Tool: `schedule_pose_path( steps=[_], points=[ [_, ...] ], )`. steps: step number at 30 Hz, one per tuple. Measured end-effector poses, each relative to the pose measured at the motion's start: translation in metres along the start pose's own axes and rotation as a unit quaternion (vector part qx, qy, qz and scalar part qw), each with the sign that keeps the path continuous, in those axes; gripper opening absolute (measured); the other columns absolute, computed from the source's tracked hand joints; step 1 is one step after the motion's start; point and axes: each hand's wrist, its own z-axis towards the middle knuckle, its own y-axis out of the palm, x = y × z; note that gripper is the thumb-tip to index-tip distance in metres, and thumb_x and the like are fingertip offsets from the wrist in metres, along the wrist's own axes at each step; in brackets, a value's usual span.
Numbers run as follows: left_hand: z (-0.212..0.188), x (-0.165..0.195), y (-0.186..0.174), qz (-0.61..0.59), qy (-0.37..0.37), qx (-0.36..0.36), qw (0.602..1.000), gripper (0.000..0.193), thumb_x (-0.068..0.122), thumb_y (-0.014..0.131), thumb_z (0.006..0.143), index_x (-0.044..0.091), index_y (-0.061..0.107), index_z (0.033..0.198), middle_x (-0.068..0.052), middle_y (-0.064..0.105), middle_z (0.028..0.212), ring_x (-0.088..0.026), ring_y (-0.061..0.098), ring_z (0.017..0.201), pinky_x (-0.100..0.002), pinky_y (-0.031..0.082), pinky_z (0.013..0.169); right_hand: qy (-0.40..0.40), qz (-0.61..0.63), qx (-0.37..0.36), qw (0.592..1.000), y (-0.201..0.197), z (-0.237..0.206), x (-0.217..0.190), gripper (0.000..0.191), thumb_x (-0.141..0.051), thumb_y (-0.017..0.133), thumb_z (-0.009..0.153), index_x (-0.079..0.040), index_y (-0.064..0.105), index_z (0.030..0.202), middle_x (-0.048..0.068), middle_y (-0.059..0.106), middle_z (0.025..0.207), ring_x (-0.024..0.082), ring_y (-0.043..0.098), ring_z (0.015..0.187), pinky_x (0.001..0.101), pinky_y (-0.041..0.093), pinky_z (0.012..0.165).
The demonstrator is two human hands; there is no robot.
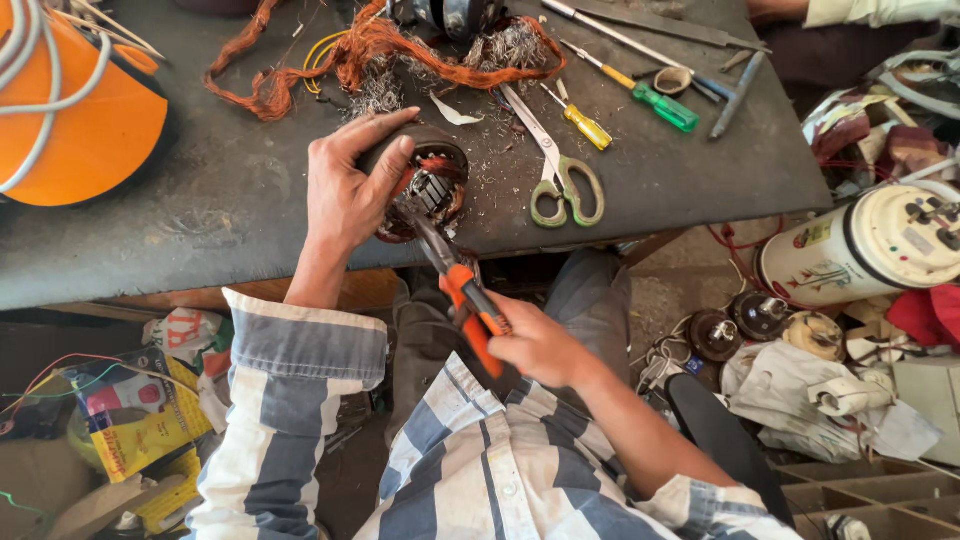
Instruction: The person dismantles a burnt electric motor stator on a workbench. They use a screwdriver and pliers to pry and cut the old windings, then pull bundles of burnt copper wire out of the stator slots by hand and drop the scrap wire on the table.
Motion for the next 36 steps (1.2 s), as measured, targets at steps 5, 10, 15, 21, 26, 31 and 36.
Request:
schedule_pose_path(
  steps=[5,10,15,21,26,31,36],
  points=[
    [-0.001,0.001,0.001,0.034,0.046,-0.005,0.998,0.030,0.021,0.071,0.103,0.001,0.072,0.126,-0.015,0.074,0.107,-0.029,0.074,0.095,-0.034,0.054,0.086,0.073,0.407,-0.121,0.902,-0.021,-0.001,0.015,0.060,-0.013,0.058,0.075,0.000,0.054,0.134,0.035,0.055,0.146,0.040,0.060,0.133,0.0456,0.046,0.110],
    [0.000,0.001,0.000,0.024,0.026,-0.017,0.999,0.031,0.022,0.071,0.102,0.001,0.072,0.125,-0.016,0.074,0.106,-0.029,0.074,0.093,-0.035,0.054,0.085,0.017,0.512,-0.172,0.841,-0.019,0.006,0.035,0.055,-0.020,0.061,0.083,-0.001,0.054,0.134,0.041,0.050,0.147,0.047,0.057,0.134,0.0569,0.044,0.115],
    [-0.001,0.002,0.000,0.027,0.069,-0.011,0.997,0.031,0.021,0.072,0.104,0.000,0.072,0.127,-0.017,0.074,0.113,-0.030,0.074,0.100,-0.035,0.055,0.090,0.022,0.503,-0.165,0.848,-0.019,0.011,0.043,0.060,-0.021,0.064,0.081,-0.001,0.053,0.136,0.040,0.051,0.145,0.048,0.058,0.132,0.0568,0.044,0.116],
    [-0.002,0.003,-0.001,0.021,0.038,-0.017,0.999,0.031,0.021,0.072,0.102,0.001,0.072,0.125,-0.017,0.074,0.110,-0.029,0.075,0.095,-0.034,0.055,0.085,0.038,0.526,-0.143,0.837,-0.009,0.014,0.047,0.059,-0.018,0.065,0.080,-0.001,0.055,0.136,0.031,0.058,0.137,0.044,0.062,0.122,0.0545,0.049,0.111],
    [-0.001,0.005,0.001,0.025,0.044,-0.018,0.999,0.030,0.019,0.072,0.103,0.000,0.072,0.126,-0.016,0.074,0.107,-0.028,0.073,0.092,-0.034,0.054,0.084,0.094,0.578,-0.119,0.802,0.003,0.011,0.049,0.039,-0.014,0.064,0.078,-0.008,0.055,0.115,0.017,0.065,0.116,0.030,0.065,0.099,0.0446,0.055,0.080],
    [0.003,0.003,0.001,0.016,-0.043,-0.011,0.999,0.030,0.019,0.073,0.099,0.002,0.074,0.124,-0.014,0.073,0.092,-0.021,0.069,0.076,-0.033,0.051,0.071,0.125,0.186,-0.006,0.974,0.017,0.013,0.057,0.035,-0.008,0.055,0.081,-0.006,0.063,0.115,0.018,0.056,0.092,0.026,0.054,0.076,0.0363,0.044,0.062],
    [0.005,-0.001,0.004,0.042,0.000,0.023,0.999,0.027,0.018,0.072,0.103,0.004,0.075,0.126,-0.012,0.075,0.095,-0.015,0.070,0.079,-0.033,0.054,0.072,-0.106,-0.294,0.185,0.932,0.030,0.028,0.070,0.042,-0.007,0.063,0.076,0.002,0.059,0.116,0.024,0.058,0.104,0.038,0.060,0.094,0.0446,0.051,0.083]
  ],
)
